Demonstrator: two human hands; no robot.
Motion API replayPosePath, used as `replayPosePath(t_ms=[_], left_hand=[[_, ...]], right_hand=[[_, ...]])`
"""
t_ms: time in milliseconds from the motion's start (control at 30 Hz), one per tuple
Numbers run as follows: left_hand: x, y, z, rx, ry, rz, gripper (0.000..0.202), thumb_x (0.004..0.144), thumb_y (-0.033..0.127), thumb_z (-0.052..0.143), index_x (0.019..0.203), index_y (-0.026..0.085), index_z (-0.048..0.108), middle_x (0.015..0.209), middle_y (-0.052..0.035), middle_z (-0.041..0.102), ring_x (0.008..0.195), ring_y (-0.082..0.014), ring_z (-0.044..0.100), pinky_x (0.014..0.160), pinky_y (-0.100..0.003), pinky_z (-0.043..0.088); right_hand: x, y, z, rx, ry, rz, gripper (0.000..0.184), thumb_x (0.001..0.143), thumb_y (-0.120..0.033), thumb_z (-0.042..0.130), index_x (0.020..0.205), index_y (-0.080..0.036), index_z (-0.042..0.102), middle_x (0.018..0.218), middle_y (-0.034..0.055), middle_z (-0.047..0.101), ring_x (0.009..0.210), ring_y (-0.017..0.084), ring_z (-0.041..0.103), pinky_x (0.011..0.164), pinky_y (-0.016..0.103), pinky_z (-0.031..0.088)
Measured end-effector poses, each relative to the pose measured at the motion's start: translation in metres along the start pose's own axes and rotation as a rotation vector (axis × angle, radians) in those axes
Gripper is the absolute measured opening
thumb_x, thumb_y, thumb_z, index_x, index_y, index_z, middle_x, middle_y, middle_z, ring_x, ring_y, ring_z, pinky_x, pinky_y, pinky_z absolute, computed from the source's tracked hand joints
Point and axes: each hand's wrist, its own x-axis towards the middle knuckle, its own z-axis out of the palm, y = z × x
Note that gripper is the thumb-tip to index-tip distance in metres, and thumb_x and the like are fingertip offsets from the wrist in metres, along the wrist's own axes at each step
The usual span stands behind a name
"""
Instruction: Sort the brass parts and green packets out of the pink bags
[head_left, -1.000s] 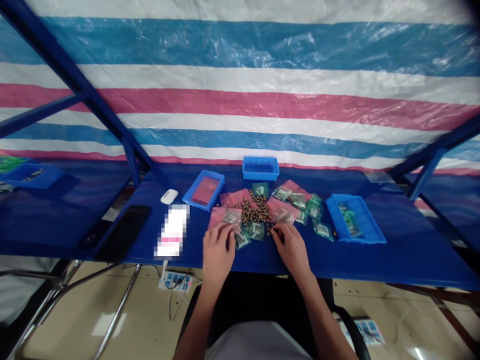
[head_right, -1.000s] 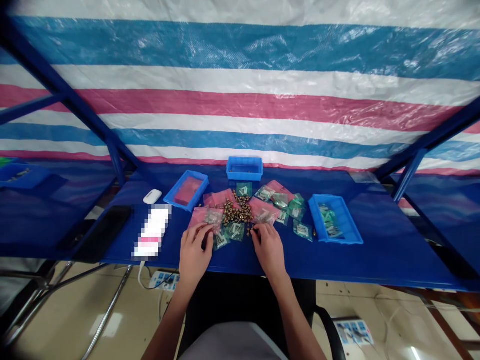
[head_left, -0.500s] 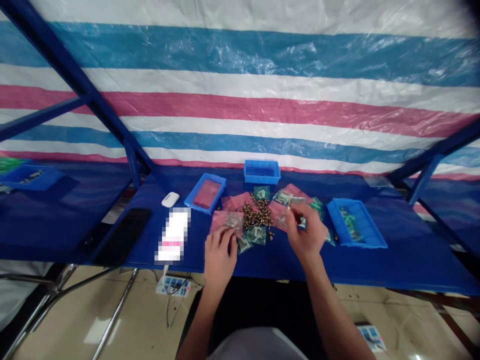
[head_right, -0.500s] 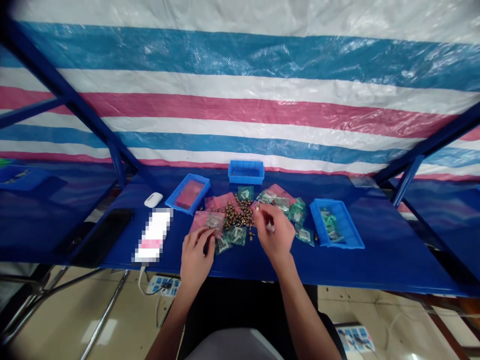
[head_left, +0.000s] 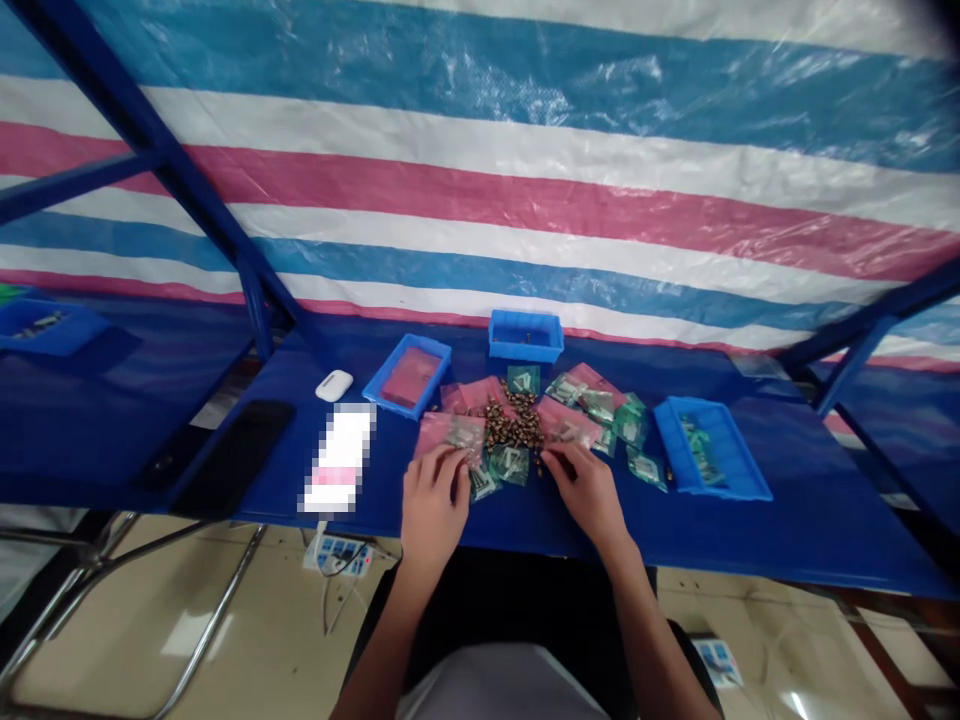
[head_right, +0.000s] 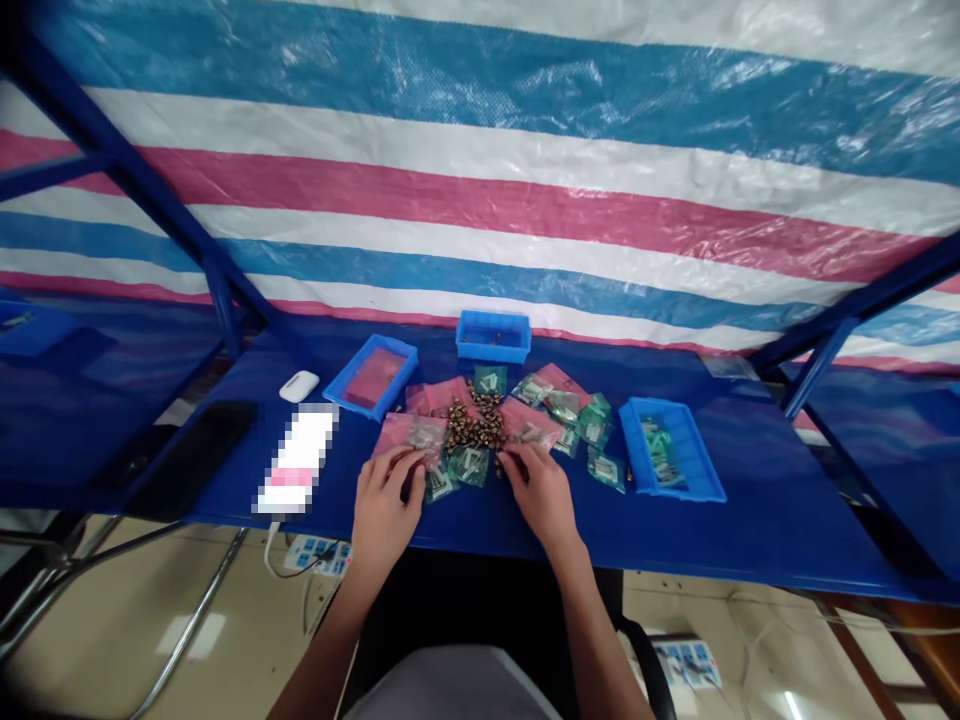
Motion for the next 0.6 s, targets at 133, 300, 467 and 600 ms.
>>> replayPosePath(t_ms=[133, 300, 467, 600], left_hand=[[0.001, 0.000, 0.000, 0.006, -0.005, 0.003, 0.026, 0.093, 0.022, 0.055, 0.117, 0.026, 0.067, 0.119, -0.0081, 0.064, 0.106, -0.0255, 0.057, 0.097, -0.043, 0.045], [0.001, 0.000, 0.000, 0.017, -0.010, 0.003, 0.026, 0.093, 0.022, 0.056, 0.117, 0.026, 0.066, 0.119, -0.0077, 0.064, 0.107, -0.0257, 0.056, 0.098, -0.042, 0.044], [0.000, 0.000, 0.001, 0.016, -0.004, 0.007, 0.025, 0.093, 0.022, 0.057, 0.116, 0.025, 0.066, 0.119, -0.0070, 0.064, 0.106, -0.0253, 0.056, 0.098, -0.041, 0.044], [-0.001, -0.001, 0.001, 0.012, -0.001, 0.009, 0.024, 0.093, 0.021, 0.056, 0.115, 0.025, 0.066, 0.118, -0.0072, 0.064, 0.106, -0.0254, 0.056, 0.097, -0.042, 0.045]], right_hand=[[-0.022, -0.006, 0.006, -0.078, -0.012, -0.031, 0.025, 0.095, -0.044, 0.057, 0.106, -0.023, 0.065, 0.100, 0.0082, 0.067, 0.092, 0.024, 0.063, 0.083, 0.037, 0.052], [-0.017, -0.002, 0.013, -0.129, -0.006, -0.041, 0.021, 0.099, -0.037, 0.050, 0.097, -0.021, 0.064, 0.094, 0.0081, 0.066, 0.091, 0.024, 0.064, 0.082, 0.038, 0.051], [-0.013, -0.016, -0.009, -0.047, 0.087, -0.057, 0.020, 0.099, -0.036, 0.051, 0.098, -0.023, 0.066, 0.092, 0.0058, 0.070, 0.084, 0.021, 0.067, 0.075, 0.032, 0.053], [-0.038, -0.040, -0.064, -0.101, 0.453, -0.118, 0.020, 0.094, -0.038, 0.058, 0.110, -0.029, 0.065, 0.088, 0.0062, 0.070, 0.077, 0.023, 0.067, 0.071, 0.037, 0.052]])
